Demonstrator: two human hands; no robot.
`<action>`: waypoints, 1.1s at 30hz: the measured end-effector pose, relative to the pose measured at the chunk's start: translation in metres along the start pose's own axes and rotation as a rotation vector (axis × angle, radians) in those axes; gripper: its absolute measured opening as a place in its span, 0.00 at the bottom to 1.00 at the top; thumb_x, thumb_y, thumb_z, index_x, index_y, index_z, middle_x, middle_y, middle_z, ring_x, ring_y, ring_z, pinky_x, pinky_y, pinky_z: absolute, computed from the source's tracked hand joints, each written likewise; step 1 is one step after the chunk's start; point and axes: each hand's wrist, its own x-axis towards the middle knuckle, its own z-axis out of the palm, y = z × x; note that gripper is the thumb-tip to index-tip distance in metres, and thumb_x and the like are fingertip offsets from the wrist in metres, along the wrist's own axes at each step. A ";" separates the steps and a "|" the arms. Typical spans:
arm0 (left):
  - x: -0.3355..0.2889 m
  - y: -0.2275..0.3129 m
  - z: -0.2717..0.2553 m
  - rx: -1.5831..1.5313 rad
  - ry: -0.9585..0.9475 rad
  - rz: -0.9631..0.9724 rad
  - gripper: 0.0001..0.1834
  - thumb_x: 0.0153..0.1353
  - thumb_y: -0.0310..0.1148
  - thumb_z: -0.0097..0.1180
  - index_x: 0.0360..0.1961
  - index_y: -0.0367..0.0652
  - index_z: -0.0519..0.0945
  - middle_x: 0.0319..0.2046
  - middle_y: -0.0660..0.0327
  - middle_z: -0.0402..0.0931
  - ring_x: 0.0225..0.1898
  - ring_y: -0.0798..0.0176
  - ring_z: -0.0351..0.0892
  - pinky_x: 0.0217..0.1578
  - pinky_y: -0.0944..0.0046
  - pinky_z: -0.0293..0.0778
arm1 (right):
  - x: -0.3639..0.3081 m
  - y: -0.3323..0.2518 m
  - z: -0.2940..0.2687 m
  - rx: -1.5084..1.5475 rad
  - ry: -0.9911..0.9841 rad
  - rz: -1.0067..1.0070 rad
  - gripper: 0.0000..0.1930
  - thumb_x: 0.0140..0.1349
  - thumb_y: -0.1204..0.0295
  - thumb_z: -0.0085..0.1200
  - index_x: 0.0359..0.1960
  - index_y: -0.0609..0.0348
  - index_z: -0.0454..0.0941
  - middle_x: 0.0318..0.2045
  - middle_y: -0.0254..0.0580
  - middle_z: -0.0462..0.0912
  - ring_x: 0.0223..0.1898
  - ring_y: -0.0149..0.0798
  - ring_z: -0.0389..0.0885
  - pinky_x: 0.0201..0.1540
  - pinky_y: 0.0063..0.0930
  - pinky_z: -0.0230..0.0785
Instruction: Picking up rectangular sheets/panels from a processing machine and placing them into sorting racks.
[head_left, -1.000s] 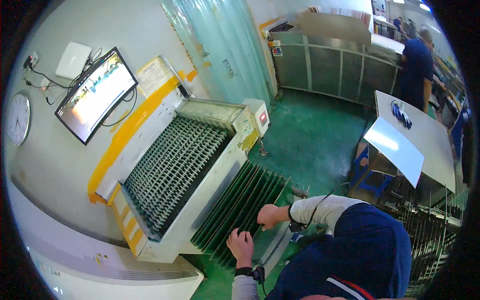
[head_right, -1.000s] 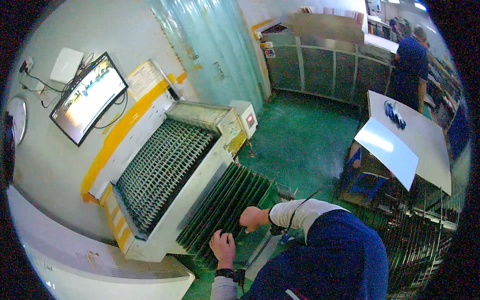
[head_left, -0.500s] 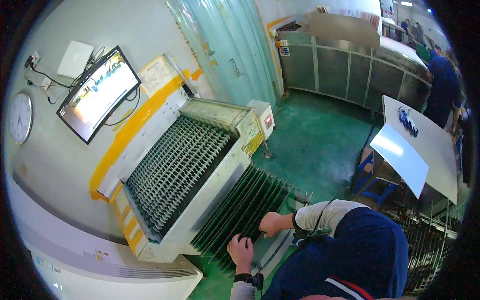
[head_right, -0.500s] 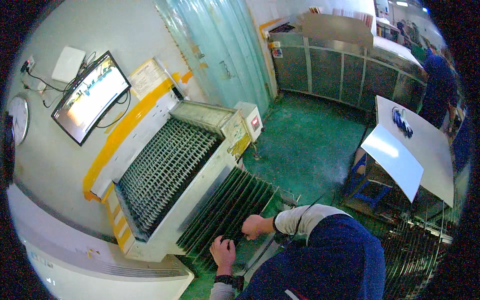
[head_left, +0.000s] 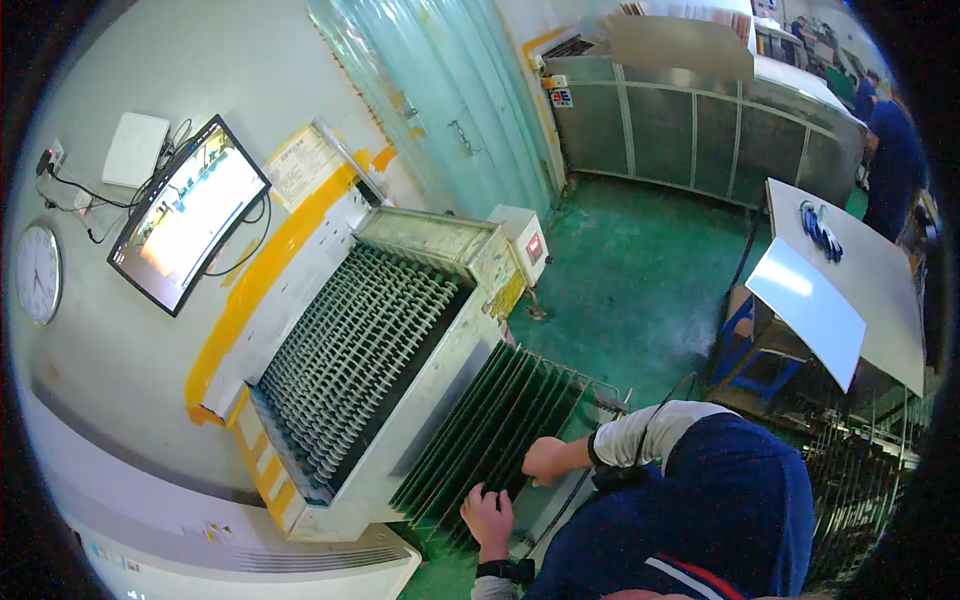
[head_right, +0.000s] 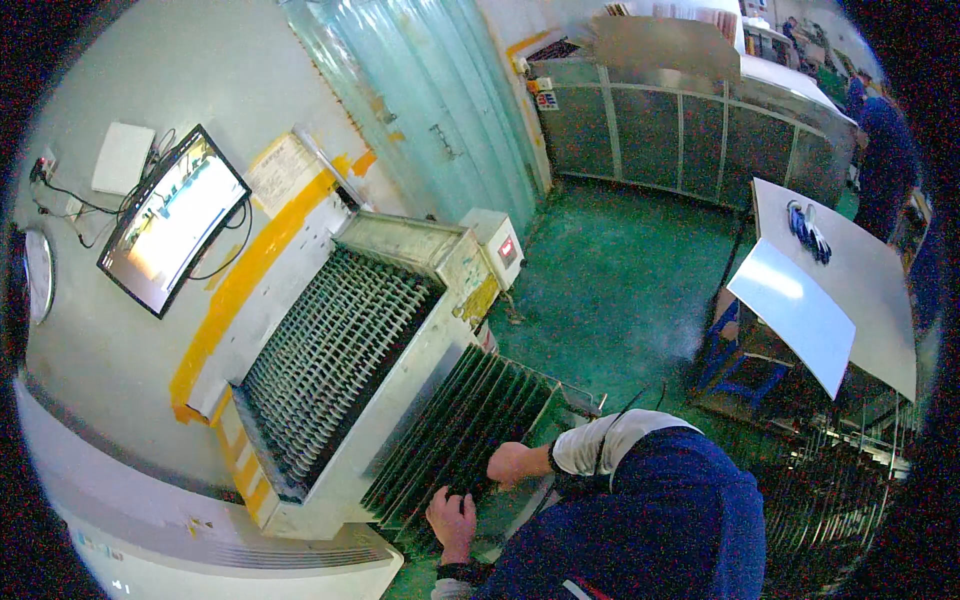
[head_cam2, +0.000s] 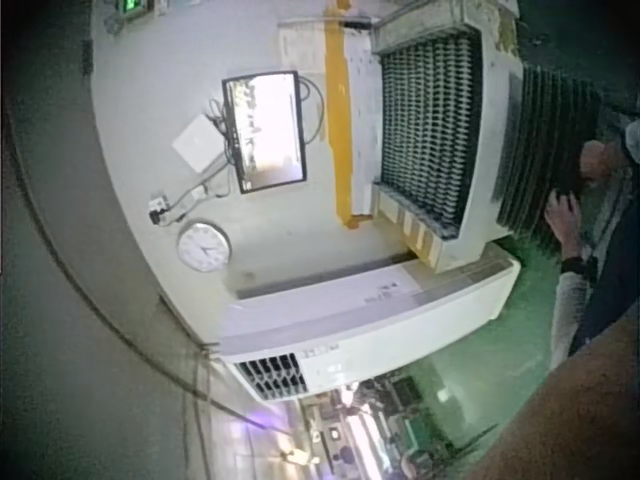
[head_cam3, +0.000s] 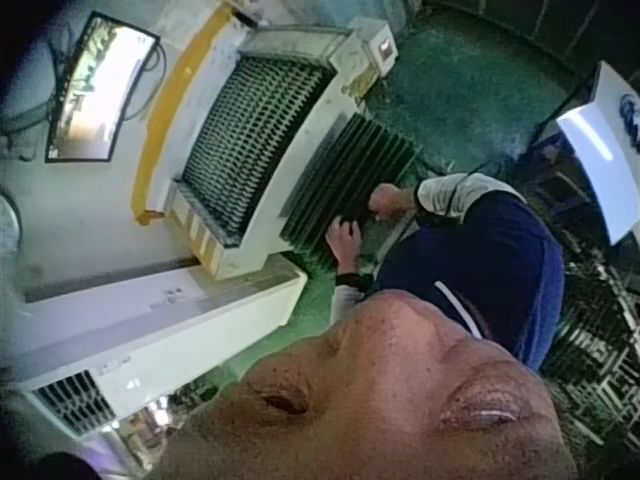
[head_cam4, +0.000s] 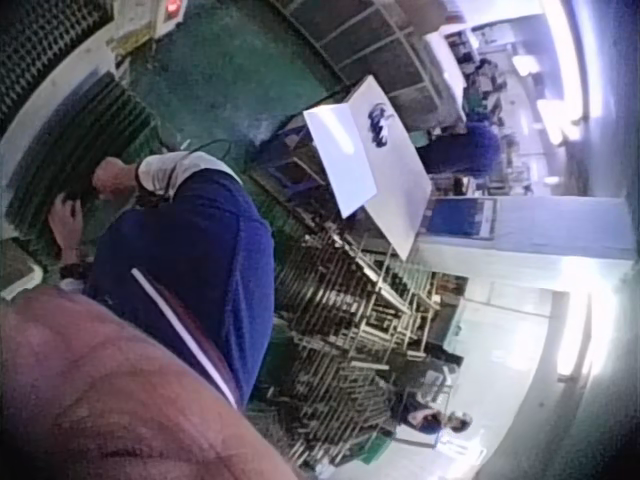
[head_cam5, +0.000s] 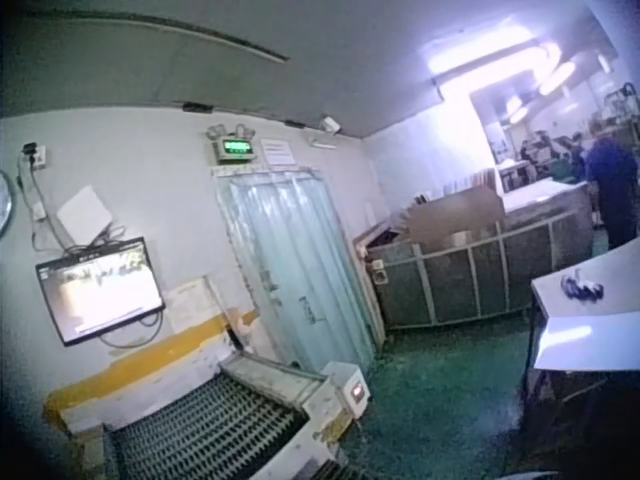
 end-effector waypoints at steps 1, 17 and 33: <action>0.000 0.000 0.001 0.002 0.004 0.006 0.13 0.55 0.41 0.57 0.26 0.42 0.81 0.47 0.53 0.74 0.48 0.48 0.71 0.49 0.48 0.63 | 0.001 0.001 0.001 -0.002 0.006 0.001 0.17 0.51 0.54 0.58 0.34 0.53 0.82 0.32 0.45 0.83 0.39 0.50 0.81 0.40 0.45 0.73; 0.002 -0.001 0.002 -0.005 0.003 0.000 0.12 0.53 0.41 0.59 0.27 0.43 0.81 0.46 0.53 0.74 0.48 0.48 0.72 0.48 0.49 0.66 | -0.006 0.002 -0.006 -0.013 -0.024 -0.003 0.20 0.53 0.50 0.53 0.32 0.53 0.82 0.28 0.44 0.83 0.35 0.50 0.82 0.36 0.45 0.74; 0.002 0.012 -0.013 -0.075 0.005 -0.068 0.11 0.53 0.39 0.59 0.28 0.42 0.79 0.46 0.54 0.74 0.48 0.51 0.72 0.49 0.51 0.65 | -0.006 0.000 -0.002 -0.109 -0.034 0.012 0.19 0.52 0.49 0.54 0.29 0.52 0.83 0.28 0.44 0.83 0.33 0.47 0.83 0.35 0.42 0.75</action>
